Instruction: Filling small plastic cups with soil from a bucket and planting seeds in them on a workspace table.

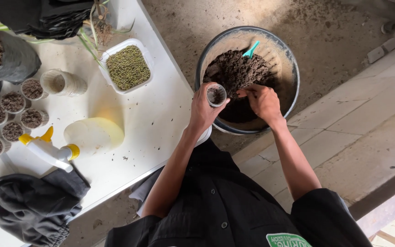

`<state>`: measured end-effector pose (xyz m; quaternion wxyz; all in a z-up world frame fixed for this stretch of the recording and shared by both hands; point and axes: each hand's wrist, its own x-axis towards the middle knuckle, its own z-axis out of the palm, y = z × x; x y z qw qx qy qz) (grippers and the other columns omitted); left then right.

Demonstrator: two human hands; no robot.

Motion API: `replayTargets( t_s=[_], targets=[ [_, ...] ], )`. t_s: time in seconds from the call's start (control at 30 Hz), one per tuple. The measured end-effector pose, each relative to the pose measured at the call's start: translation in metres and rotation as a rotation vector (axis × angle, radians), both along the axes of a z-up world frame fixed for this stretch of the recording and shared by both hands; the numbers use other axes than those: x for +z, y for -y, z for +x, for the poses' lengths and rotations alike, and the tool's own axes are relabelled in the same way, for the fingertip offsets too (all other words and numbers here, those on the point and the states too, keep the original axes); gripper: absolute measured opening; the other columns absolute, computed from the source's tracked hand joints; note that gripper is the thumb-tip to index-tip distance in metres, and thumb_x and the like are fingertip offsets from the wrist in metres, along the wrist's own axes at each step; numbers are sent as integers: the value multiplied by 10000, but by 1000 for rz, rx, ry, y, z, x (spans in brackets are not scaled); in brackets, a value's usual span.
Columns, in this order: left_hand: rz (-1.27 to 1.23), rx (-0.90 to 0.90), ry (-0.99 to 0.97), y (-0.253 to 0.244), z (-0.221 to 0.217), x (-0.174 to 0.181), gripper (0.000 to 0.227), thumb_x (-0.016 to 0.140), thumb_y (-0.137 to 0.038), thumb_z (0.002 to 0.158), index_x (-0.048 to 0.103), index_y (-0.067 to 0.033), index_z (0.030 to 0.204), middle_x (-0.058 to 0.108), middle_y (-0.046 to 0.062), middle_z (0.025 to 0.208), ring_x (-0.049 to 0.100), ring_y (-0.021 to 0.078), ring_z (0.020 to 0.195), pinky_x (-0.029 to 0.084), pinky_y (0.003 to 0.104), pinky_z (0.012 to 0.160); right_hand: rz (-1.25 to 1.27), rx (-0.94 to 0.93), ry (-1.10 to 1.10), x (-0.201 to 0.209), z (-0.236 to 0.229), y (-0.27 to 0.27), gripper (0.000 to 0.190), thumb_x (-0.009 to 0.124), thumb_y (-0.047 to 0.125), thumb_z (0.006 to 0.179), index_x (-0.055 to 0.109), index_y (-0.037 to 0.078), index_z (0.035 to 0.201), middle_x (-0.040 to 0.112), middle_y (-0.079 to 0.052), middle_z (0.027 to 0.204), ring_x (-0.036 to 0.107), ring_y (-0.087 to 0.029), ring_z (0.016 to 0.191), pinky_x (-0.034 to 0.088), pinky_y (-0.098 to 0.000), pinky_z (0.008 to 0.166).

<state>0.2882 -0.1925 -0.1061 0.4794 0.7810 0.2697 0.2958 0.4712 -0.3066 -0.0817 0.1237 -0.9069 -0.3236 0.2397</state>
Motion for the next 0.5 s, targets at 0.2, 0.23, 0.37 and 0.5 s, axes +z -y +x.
replayTargets(
  t_s=[0.2, 0.23, 0.37, 0.5],
  targets=[
    [82, -10, -45, 4, 1, 2, 571, 799, -324, 920, 475, -113, 1339, 623, 118, 1223, 661, 355, 1171, 481, 557, 1026, 337, -10, -88, 72, -14, -1, 171, 657, 215, 979, 778, 208, 1099, 775, -61, 1027, 719, -325, 1015, 598, -500, 865],
    [83, -8, -45, 4, 0, 4, 571, 799, -324, 920, 475, -113, 1339, 623, 118, 1223, 661, 355, 1171, 481, 557, 1026, 338, -7, -88, 81, -15, -1, 171, 657, 215, 979, 778, 208, 1099, 775, -61, 1027, 719, -325, 1015, 598, -500, 865],
    [90, -34, -46, 4, 0, 15, 569, 775, -255, 928, 441, -90, 1359, 617, 149, 1209, 656, 390, 1165, 455, 579, 1039, 437, 154, 51, 110, -40, -5, 259, 636, 16, 963, 782, 148, 1131, 773, -104, 987, 735, -348, 963, 625, -473, 808],
    [42, -11, 0, 4, 4, 13, 519, 779, -218, 906, 446, -69, 1275, 655, 186, 1107, 689, 438, 1072, 448, 610, 1042, 342, 457, 457, 104, -70, 2, 329, 599, 59, 980, 759, 263, 1182, 664, 0, 896, 734, -239, 810, 639, -406, 657]
  ],
)
